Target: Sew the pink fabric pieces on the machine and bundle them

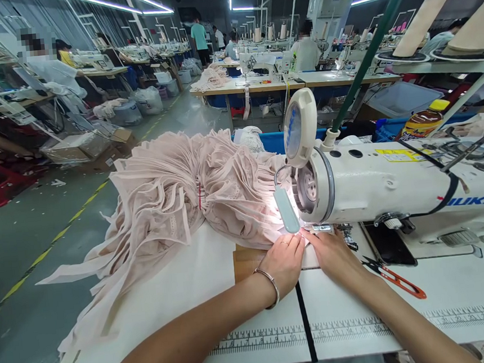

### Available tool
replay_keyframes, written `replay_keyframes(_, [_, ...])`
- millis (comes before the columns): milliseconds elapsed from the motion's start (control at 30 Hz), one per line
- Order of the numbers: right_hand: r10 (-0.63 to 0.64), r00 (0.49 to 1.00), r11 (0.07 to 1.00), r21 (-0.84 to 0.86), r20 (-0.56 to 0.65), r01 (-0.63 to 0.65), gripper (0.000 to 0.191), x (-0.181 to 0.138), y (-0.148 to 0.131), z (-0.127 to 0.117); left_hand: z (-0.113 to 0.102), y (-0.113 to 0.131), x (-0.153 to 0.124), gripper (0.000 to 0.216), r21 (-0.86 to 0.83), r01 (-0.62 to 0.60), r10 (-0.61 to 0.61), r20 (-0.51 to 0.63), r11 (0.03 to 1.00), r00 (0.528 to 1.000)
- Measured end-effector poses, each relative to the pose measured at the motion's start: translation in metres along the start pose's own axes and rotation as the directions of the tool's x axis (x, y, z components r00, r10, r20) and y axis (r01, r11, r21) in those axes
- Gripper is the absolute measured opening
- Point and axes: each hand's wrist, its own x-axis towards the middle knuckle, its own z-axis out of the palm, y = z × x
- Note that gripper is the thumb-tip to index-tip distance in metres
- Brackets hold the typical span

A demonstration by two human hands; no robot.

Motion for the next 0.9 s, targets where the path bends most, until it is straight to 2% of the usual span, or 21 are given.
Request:
replay_keyframes(100, [0.014, 0.999, 0.992, 0.123, -0.053, -0.007, 0.057, 0.000, 0.004, 0.001, -0.003, -0.002, 0.000, 0.032, 0.061, -0.011, 0.011, 0.009, 0.998, 1.000])
replay_keyframes(233, [0.115, 0.990, 0.912, 0.404, -0.085, -0.071, 0.052, -0.004, 0.010, 0.006, -0.018, -0.014, 0.003, 0.026, 0.057, -0.017, 0.009, 0.149, 0.998, 0.989])
replay_keyframes(300, [0.143, 0.987, 0.882, 0.461, -0.076, -0.092, 0.050, -0.006, 0.011, 0.008, -0.026, -0.022, 0.003, 0.020, 0.005, -0.009, 0.007, 0.214, 1.000, 0.977])
replay_keyframes(367, [0.137, 0.986, 0.886, 0.456, -0.092, -0.081, 0.047, -0.007, 0.010, 0.011, -0.031, -0.029, 0.002, 0.017, -0.055, -0.014, 0.028, 0.255, 0.998, 0.967])
replay_keyframes(433, [0.098, 0.987, 0.905, 0.423, -0.129, -0.034, 0.046, -0.008, 0.009, 0.014, -0.031, -0.033, 0.000, 0.034, -0.113, -0.025, 0.055, 0.273, 0.993, 0.961])
replay_keyframes(533, [0.018, 0.982, 0.938, 0.344, -0.189, 0.049, 0.047, -0.007, 0.008, 0.018, -0.025, -0.036, -0.003, 0.054, -0.181, -0.020, 0.063, 0.233, 0.983, 0.971])
replay_keyframes(633, [-0.043, 0.970, 0.962, 0.251, -0.238, 0.104, 0.047, -0.007, 0.009, 0.021, -0.020, -0.035, -0.004, 0.043, -0.195, -0.013, 0.043, 0.154, 0.981, 0.987])
replay_keyframes(733, [-0.075, 0.955, 0.973, 0.188, -0.286, 0.133, 0.046, -0.009, 0.009, 0.020, -0.018, -0.035, -0.002, 0.029, -0.165, -0.023, 0.050, 0.163, 0.986, 0.985])
replay_keyframes(800, [-0.082, 0.946, 0.978, 0.159, -0.314, 0.138, 0.046, -0.010, 0.009, 0.018, -0.018, -0.035, 0.000, 0.035, -0.145, -0.026, 0.057, 0.209, 0.989, 0.976])
replay_keyframes(900, [-0.114, 0.933, 0.982, 0.105, -0.342, 0.159, 0.048, -0.011, 0.007, 0.012, -0.016, -0.035, 0.003, 0.057, -0.140, 0.032, 0.006, 0.259, 0.990, 0.966])
